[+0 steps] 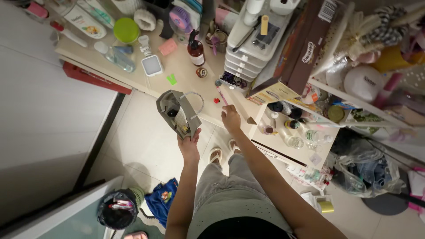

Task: The person organizes a cluttered vanity area by picking up various items, discarding some into a trash bin, and placing others into a small bag and a lower cabinet. They also arrange bottles and containers on the vanity surface.

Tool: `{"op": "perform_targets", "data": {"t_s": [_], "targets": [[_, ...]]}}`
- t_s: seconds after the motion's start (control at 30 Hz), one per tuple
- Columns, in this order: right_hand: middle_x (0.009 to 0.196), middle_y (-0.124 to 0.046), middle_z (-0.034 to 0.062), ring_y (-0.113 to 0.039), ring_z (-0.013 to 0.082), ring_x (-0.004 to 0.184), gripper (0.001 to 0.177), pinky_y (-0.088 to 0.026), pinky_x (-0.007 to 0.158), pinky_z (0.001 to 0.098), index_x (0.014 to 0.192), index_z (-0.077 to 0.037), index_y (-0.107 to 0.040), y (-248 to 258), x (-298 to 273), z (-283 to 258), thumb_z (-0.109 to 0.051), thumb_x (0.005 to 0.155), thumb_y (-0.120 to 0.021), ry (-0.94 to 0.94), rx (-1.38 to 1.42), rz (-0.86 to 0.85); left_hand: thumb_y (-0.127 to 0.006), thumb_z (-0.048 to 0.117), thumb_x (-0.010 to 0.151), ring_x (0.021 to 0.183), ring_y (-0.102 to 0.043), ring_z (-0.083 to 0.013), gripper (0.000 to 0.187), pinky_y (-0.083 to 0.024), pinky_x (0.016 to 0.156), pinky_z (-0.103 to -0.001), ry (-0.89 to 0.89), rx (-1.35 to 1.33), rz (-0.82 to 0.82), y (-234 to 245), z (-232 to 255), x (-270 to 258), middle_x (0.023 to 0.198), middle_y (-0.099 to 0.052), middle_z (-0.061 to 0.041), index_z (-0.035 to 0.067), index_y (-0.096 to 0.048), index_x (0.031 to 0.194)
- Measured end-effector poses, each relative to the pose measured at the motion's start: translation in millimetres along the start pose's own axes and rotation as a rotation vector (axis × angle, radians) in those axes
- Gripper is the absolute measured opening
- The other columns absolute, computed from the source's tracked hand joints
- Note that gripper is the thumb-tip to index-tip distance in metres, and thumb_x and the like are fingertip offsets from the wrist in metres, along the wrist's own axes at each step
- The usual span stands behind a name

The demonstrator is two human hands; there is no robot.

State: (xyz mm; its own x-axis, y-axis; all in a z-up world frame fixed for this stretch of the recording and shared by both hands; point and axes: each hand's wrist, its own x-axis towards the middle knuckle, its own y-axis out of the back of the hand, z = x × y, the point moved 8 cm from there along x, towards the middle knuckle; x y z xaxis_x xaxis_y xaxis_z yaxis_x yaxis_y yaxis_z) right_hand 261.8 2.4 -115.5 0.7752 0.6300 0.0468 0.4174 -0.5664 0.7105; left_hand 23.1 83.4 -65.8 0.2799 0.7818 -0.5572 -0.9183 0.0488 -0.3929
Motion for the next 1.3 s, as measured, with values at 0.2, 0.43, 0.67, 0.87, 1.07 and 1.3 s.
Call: {"op": "perform_targets", "data": {"t_s": [0.2,0.43,0.67,0.87,1.07,1.3], "targets": [[0.118,-0.060,0.0094,-0.070,0.0309,0.088,0.031,-0.058,0.070,0.0430,0.117,-0.012,-0.069,-4.0,26.1,-26.9,-0.010,0.085,-0.070,0.234,-0.092,0.011,-0.032,0.000,0.093,0.103,-0.072,-0.0258,0.059,-0.050,0.088,-0.037,-0.057,-0.051,0.068,5.7,-2.7,-3.0,0.129,-0.061,-0.013,0.010,-0.031,0.151],[0.110,-0.057,0.0068,-0.069,0.0303,0.093,0.018,-0.059,0.073,0.0414,0.111,-0.015,-0.064,-44.3,42.3,-34.9,-0.012,0.094,-0.068,0.370,-0.177,-0.062,-0.032,0.000,0.091,0.104,-0.072,-0.0254,0.059,-0.049,0.086,-0.037,-0.083,-0.084,0.145,17.7,-2.9,-10.7,0.130,-0.061,-0.013,0.009,-0.031,0.149],[0.113,-0.058,0.0143,-0.068,0.0335,0.085,0.027,-0.057,0.072,0.0434,0.114,-0.008,-0.065,-18.4,43.1,-28.5,-0.006,0.088,-0.070,0.175,0.083,-0.014,-0.034,0.000,0.094,0.102,-0.072,-0.0271,0.055,-0.049,0.083,-0.036,-0.112,-0.115,0.130,13.3,-6.8,-11.6,0.126,-0.063,-0.014,0.007,-0.033,0.148],[0.104,-0.062,0.0146,-0.068,0.0256,0.077,0.025,-0.057,0.070,0.0345,0.109,-0.004,-0.072,23.0,50.7,-25.5,-0.001,0.084,-0.074,0.098,0.301,0.128,-0.032,0.000,0.093,0.104,-0.072,-0.0244,0.056,-0.050,0.084,-0.034,-0.084,-0.102,0.079,-2.2,-10.3,-12.7,0.126,-0.063,-0.012,0.007,-0.034,0.148],[0.090,-0.076,0.0069,-0.070,0.0114,0.073,0.023,-0.051,0.061,0.0244,0.113,-0.002,-0.073,16.9,32.9,-16.8,-0.010,0.092,-0.072,-0.258,0.692,-0.096,-0.032,0.000,0.093,0.102,-0.072,-0.0260,0.054,-0.050,0.084,-0.036,-0.049,-0.057,0.055,-16.5,-12.6,-11.3,0.126,-0.062,-0.013,0.008,-0.034,0.147],[0.093,-0.070,0.0034,-0.064,0.0068,0.070,0.032,-0.046,0.057,0.0214,0.130,-0.002,-0.067,41.4,14.0,-42.7,-0.012,0.100,-0.064,-0.209,0.784,-0.187,-0.032,0.000,0.093,0.104,-0.072,-0.0273,0.054,-0.049,0.086,-0.038,0.007,-0.019,-0.051,-27.6,-19.4,-6.4,0.130,-0.061,-0.013,0.011,-0.033,0.146]]}}
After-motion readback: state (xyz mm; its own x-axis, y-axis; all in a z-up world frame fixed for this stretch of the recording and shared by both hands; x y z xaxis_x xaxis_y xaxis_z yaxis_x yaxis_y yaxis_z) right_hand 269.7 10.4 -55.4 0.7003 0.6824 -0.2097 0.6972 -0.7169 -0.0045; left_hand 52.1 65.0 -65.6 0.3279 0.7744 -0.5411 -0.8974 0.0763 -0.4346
